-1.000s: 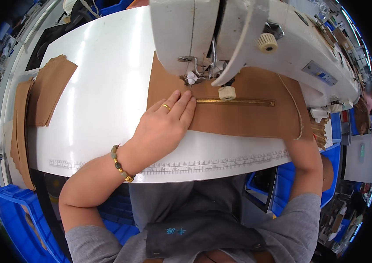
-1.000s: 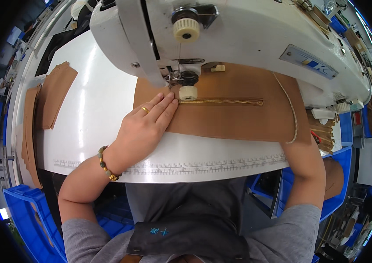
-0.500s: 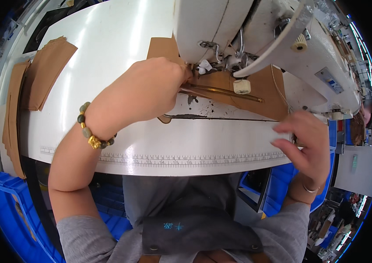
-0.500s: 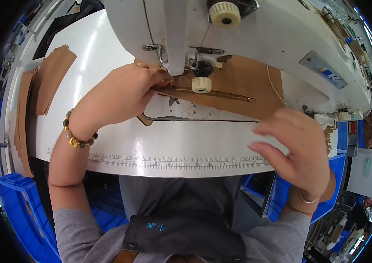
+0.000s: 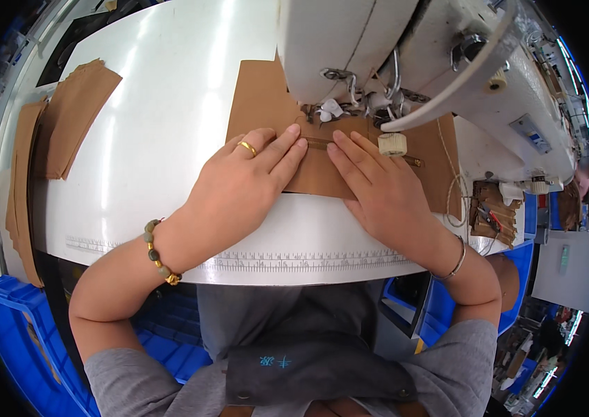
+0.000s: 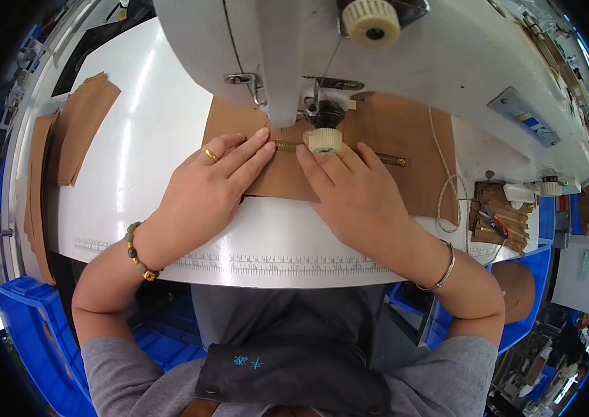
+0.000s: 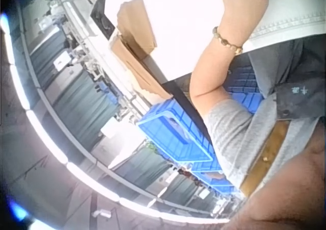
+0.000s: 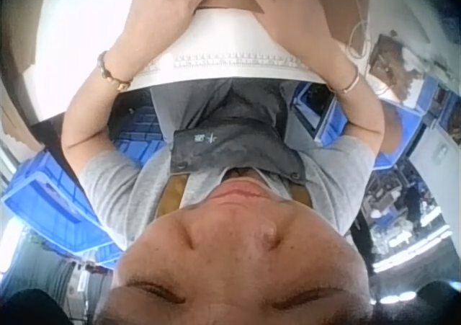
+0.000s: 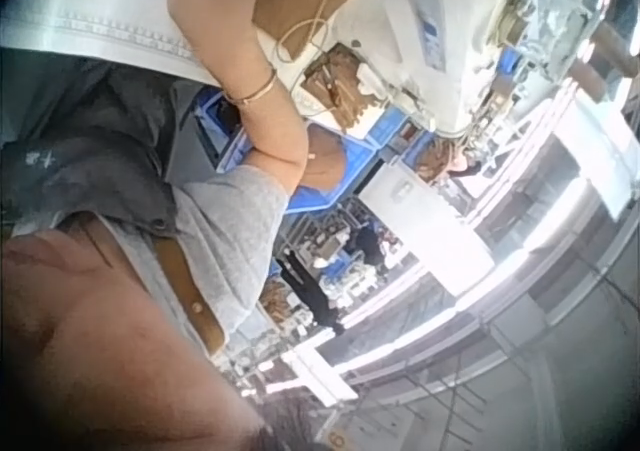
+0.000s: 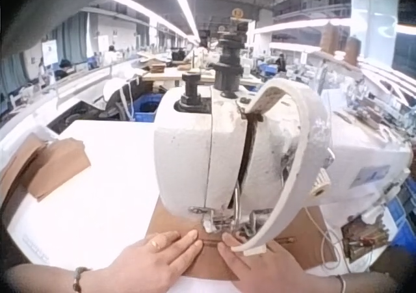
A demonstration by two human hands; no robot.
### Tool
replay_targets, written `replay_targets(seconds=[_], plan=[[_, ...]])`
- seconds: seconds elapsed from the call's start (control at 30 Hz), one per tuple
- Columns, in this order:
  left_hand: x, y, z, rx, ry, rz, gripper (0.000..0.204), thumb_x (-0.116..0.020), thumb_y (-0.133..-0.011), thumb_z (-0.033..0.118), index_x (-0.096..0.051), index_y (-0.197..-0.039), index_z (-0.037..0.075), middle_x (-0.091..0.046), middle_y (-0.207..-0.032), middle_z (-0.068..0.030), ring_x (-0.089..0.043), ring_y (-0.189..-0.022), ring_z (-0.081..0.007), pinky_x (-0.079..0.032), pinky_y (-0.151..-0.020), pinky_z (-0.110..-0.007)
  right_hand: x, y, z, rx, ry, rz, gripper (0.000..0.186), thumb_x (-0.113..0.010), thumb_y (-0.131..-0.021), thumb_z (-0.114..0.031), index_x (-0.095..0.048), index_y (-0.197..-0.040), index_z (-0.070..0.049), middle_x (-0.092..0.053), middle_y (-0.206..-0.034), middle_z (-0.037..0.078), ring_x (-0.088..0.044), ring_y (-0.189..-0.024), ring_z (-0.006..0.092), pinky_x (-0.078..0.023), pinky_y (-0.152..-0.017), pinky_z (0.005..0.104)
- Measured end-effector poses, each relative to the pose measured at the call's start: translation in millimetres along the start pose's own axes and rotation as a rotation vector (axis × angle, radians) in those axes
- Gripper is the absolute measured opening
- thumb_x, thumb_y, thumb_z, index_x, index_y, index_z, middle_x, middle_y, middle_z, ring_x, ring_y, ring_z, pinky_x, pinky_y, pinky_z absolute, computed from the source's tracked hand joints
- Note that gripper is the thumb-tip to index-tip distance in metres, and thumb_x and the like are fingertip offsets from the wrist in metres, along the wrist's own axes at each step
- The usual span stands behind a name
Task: Sewing components of a leather bag, including a zippered pocket and decorative elements, using an industrial sewing machine.
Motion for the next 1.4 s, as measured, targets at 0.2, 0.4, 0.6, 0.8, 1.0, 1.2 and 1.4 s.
replay_targets(seconds=[0.2,0.4,0.6,0.8,1.0,1.2,1.4], plan=[[-10.5,5.3,-2.2,0.032,0.045,0.023,0.052,-0.066,-0.085,0.002,-0.067,-0.137,0.002,-0.065,-0.146,-0.0115,-0.064,-0.132,-0.0298,-0.054,-0.107,-0.039,-0.6,5.2,7.3,-0.043,0.007,-0.031,0.077,-0.079,-0.086,-0.035,-0.053,-0.152,-0.004,-0.056,-0.153,0.013,-0.059,-0.131,0.0311,-0.047,-0.109,0.0589],[-20.1,-6.0,-4.5,0.032,0.068,0.082,0.052,-0.065,-0.084,0.002,-0.067,-0.136,0.002,-0.065,-0.145,-0.014,-0.065,-0.13,-0.0316,-0.053,-0.108,-0.039,-2.9,11.4,23.7,-0.165,-0.146,-0.165,0.085,-0.072,-0.092,-0.051,-0.042,-0.162,-0.013,-0.045,-0.162,0.014,-0.041,-0.149,0.0379,-0.025,-0.118,0.0732],[-21.9,-3.8,-3.1,0.042,0.119,0.137,0.051,-0.064,-0.084,0.001,-0.067,-0.135,0.002,-0.065,-0.14,-0.0139,-0.065,-0.13,-0.0319,-0.053,-0.108,-0.043,-0.8,24.2,30.5,-0.255,-0.113,-0.223,0.096,-0.061,-0.091,-0.07,-0.035,-0.167,-0.018,-0.042,-0.16,0.022,-0.025,-0.155,0.0488,-0.009,-0.121,0.0743],[-26.4,-5.0,-0.9,0.04,0.075,0.128,0.049,-0.065,-0.085,0.003,-0.067,-0.134,0.0,-0.064,-0.14,-0.0142,-0.064,-0.131,-0.0304,-0.056,-0.104,-0.044,25.3,58.2,47.0,-0.137,-0.041,-0.036,0.088,-0.062,-0.093,-0.067,-0.05,-0.153,-0.004,-0.057,-0.147,0.022,-0.05,-0.137,0.0457,-0.029,-0.119,0.0638],[-30.0,-5.5,0.0,0.074,-0.012,0.138,0.044,-0.064,-0.089,0.006,-0.068,-0.132,-0.001,-0.066,-0.137,-0.0141,-0.065,-0.129,-0.029,-0.056,-0.104,-0.04,201.0,151.8,160.9,-0.393,0.289,1.124,0.047,-0.046,-0.112,-0.027,-0.073,-0.116,0.012,-0.074,-0.101,0.017,-0.066,-0.078,0.0226,-0.055,-0.072,0.0295],[-32.9,-4.8,-0.9,0.039,-0.047,0.143,0.043,-0.064,-0.089,0.006,-0.069,-0.131,-0.001,-0.067,-0.137,-0.0146,-0.065,-0.129,-0.0282,-0.055,-0.104,-0.037,267.4,209.6,338.9,-1.065,-0.186,0.908,0.041,-0.055,-0.109,-0.032,-0.071,-0.123,0.003,-0.071,-0.112,0.012,-0.066,-0.092,0.0237,-0.056,-0.079,0.0326],[-32.0,-4.9,-0.9,0.066,-0.012,0.094,0.044,-0.065,-0.089,0.007,-0.069,-0.132,-0.003,-0.067,-0.138,-0.0148,-0.063,-0.131,-0.0282,-0.054,-0.106,-0.037,218.3,291.1,382.0,-1.098,-0.649,1.049,0.043,-0.058,-0.107,-0.03,-0.062,-0.136,0.002,-0.066,-0.128,0.014,-0.065,-0.108,0.0266,-0.057,-0.09,0.0382]])
Point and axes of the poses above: each hand's wrist, its own y-axis away from the middle knuckle, its own x-axis out of the back of the hand, z = x × y, the point moved 4 cm from there along -y, towards the middle knuckle
